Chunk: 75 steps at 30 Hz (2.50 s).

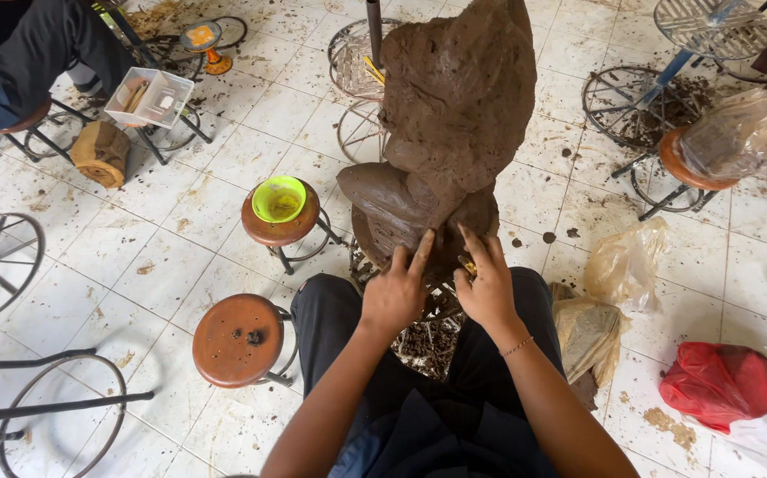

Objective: The person shapes a large clay sculpture on a rotating stand using a sculpting tool and their hands. They smooth and refine the surface of the clay torso, focusing on the lower back and hip area.

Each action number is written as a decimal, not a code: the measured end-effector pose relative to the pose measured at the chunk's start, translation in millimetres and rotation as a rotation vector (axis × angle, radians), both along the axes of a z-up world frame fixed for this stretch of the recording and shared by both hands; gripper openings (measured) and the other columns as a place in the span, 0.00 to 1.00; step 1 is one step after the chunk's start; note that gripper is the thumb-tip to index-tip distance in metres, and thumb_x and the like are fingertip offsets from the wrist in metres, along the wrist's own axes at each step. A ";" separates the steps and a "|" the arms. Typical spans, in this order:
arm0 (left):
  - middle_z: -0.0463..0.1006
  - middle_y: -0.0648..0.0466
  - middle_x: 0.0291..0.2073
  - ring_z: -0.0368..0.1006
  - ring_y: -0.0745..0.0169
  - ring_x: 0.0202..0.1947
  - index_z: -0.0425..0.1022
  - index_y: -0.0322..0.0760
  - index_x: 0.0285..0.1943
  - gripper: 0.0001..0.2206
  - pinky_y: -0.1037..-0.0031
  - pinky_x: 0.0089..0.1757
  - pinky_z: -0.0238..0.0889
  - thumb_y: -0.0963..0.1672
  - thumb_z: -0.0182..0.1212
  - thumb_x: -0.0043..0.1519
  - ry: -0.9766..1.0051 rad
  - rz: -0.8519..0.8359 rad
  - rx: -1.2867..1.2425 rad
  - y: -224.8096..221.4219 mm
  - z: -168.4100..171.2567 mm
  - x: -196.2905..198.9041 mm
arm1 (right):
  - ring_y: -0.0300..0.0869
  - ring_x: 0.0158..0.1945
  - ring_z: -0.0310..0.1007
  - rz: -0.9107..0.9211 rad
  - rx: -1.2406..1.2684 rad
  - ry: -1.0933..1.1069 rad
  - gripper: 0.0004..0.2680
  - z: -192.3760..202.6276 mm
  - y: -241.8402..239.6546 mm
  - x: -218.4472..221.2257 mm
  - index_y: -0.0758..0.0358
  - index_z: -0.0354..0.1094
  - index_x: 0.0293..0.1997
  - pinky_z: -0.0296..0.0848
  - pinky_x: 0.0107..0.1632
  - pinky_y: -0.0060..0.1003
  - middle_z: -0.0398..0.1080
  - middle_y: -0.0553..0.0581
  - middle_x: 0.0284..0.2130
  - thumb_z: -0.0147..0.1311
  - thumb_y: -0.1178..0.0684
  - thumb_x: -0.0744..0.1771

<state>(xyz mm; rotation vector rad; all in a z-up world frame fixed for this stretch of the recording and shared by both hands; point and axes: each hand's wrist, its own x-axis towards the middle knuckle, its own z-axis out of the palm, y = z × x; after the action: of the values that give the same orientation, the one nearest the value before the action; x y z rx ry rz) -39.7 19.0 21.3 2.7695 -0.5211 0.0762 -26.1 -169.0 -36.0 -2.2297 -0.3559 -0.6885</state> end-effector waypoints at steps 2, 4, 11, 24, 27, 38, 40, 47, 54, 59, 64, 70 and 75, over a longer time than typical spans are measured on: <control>0.66 0.47 0.51 0.81 0.43 0.26 0.47 0.56 0.82 0.35 0.57 0.24 0.77 0.43 0.52 0.63 0.007 -0.014 0.017 8.1 -4.4 -0.8 | 0.57 0.46 0.75 0.033 0.076 0.078 0.32 13.7 12.7 -3.2 0.53 0.60 0.72 0.82 0.41 0.48 0.64 0.65 0.48 0.56 0.71 0.59; 0.66 0.48 0.51 0.81 0.44 0.26 0.48 0.56 0.82 0.34 0.58 0.24 0.77 0.43 0.52 0.63 0.011 -0.029 0.037 14.7 -9.7 -1.9 | 0.57 0.46 0.73 0.065 0.157 0.153 0.31 12.3 18.5 -3.0 0.51 0.60 0.72 0.82 0.42 0.49 0.64 0.68 0.48 0.54 0.72 0.60; 0.66 0.46 0.48 0.79 0.35 0.27 0.52 0.46 0.80 0.34 0.52 0.28 0.78 0.46 0.59 0.63 -0.021 0.036 -0.307 3.8 5.6 4.9 | 0.55 0.43 0.75 0.023 0.031 0.062 0.28 -5.2 6.4 2.3 0.53 0.66 0.68 0.82 0.38 0.44 0.65 0.63 0.45 0.57 0.70 0.60; 0.67 0.39 0.49 0.76 0.30 0.42 0.54 0.36 0.79 0.32 0.50 0.36 0.77 0.39 0.57 0.64 0.026 0.038 -0.783 -8.6 -34.6 10.7 | 0.57 0.43 0.77 -0.003 -0.022 0.038 0.28 1.8 19.5 -9.1 0.54 0.65 0.68 0.83 0.41 0.48 0.64 0.64 0.49 0.57 0.68 0.60; 0.68 0.38 0.47 0.75 0.26 0.42 0.55 0.38 0.80 0.34 0.46 0.36 0.76 0.39 0.62 0.62 0.004 0.084 -0.772 -14.1 -47.8 6.9 | 0.57 0.47 0.76 -0.037 0.009 -0.037 0.28 13.9 18.6 -8.1 0.58 0.61 0.71 0.82 0.41 0.48 0.64 0.62 0.51 0.56 0.68 0.61; 0.60 0.32 0.69 0.56 0.17 0.66 0.45 0.35 0.81 0.33 0.31 0.56 0.64 0.38 0.54 0.66 0.126 -0.011 -0.797 -15.1 -53.4 6.1 | 0.53 0.42 0.76 -0.073 0.188 0.059 0.25 11.7 14.0 4.2 0.50 0.73 0.62 0.80 0.41 0.43 0.67 0.57 0.45 0.56 0.70 0.60; 0.60 0.32 0.69 0.53 0.15 0.67 0.43 0.36 0.81 0.33 0.26 0.56 0.61 0.39 0.53 0.67 0.161 -0.039 -0.804 -17.0 -49.2 7.2 | 0.50 0.40 0.76 -0.122 0.246 0.059 0.23 19.4 13.0 4.1 0.49 0.75 0.61 0.79 0.40 0.41 0.67 0.55 0.44 0.54 0.69 0.62; 0.71 0.38 0.49 0.76 0.34 0.44 0.54 0.36 0.79 0.29 0.48 0.37 0.74 0.44 0.57 0.68 0.136 -0.055 -0.724 -8.6 -31.3 -2.0 | 0.57 0.40 0.79 -0.127 0.119 0.130 0.26 4.8 7.5 -2.8 0.44 0.74 0.60 0.83 0.39 0.46 0.70 0.60 0.46 0.57 0.69 0.59; 0.78 0.47 0.38 0.80 0.45 0.38 0.82 0.37 0.57 0.13 0.62 0.38 0.72 0.43 0.65 0.64 0.204 0.048 -0.866 4.9 -85.5 -27.5 | 0.61 0.39 0.78 -0.110 0.146 0.030 0.25 30.0 5.8 2.3 0.54 0.72 0.63 0.82 0.36 0.46 0.69 0.65 0.44 0.56 0.72 0.60; 0.75 0.50 0.32 0.73 0.60 0.29 0.82 0.37 0.57 0.12 0.69 0.32 0.64 0.42 0.62 0.66 0.323 0.062 -0.977 0.8 -133.5 -39.9 | 0.56 0.35 0.79 -0.173 0.066 0.075 0.20 32.3 -1.4 -5.8 0.53 0.77 0.54 0.82 0.33 0.43 0.70 0.63 0.43 0.57 0.69 0.60; 0.75 0.51 0.32 0.71 0.61 0.27 0.81 0.39 0.59 0.12 0.70 0.31 0.61 0.41 0.60 0.67 0.338 0.008 -0.979 4.4 -130.0 -36.2 | 0.60 0.38 0.76 -0.250 0.148 0.127 0.22 49.3 1.5 3.8 0.56 0.69 0.65 0.79 0.34 0.47 0.66 0.66 0.48 0.52 0.68 0.63; 0.74 0.47 0.32 0.70 0.58 0.28 0.81 0.34 0.57 0.12 0.68 0.32 0.62 0.40 0.60 0.66 0.311 -0.069 -0.925 7.0 -127.8 -42.0 | 0.46 0.32 0.75 -0.300 -0.165 0.503 0.22 82.7 15.6 -7.7 0.56 0.66 0.68 0.80 0.31 0.35 0.64 0.69 0.52 0.57 0.62 0.64; 0.74 0.48 0.31 0.71 0.57 0.28 0.81 0.36 0.57 0.12 0.67 0.33 0.64 0.40 0.60 0.66 0.292 -0.127 -0.866 7.7 -134.8 -41.7 | 0.67 0.42 0.76 -0.266 0.056 0.500 0.22 111.7 29.5 -11.5 0.56 0.63 0.68 0.83 0.41 0.52 0.61 0.73 0.52 0.55 0.61 0.64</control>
<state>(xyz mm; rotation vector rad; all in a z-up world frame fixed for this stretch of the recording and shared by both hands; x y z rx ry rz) -81.4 26.7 -113.5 1.8588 -0.4423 -0.1081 -37.7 -139.5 75.8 -2.3212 0.2085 -0.2474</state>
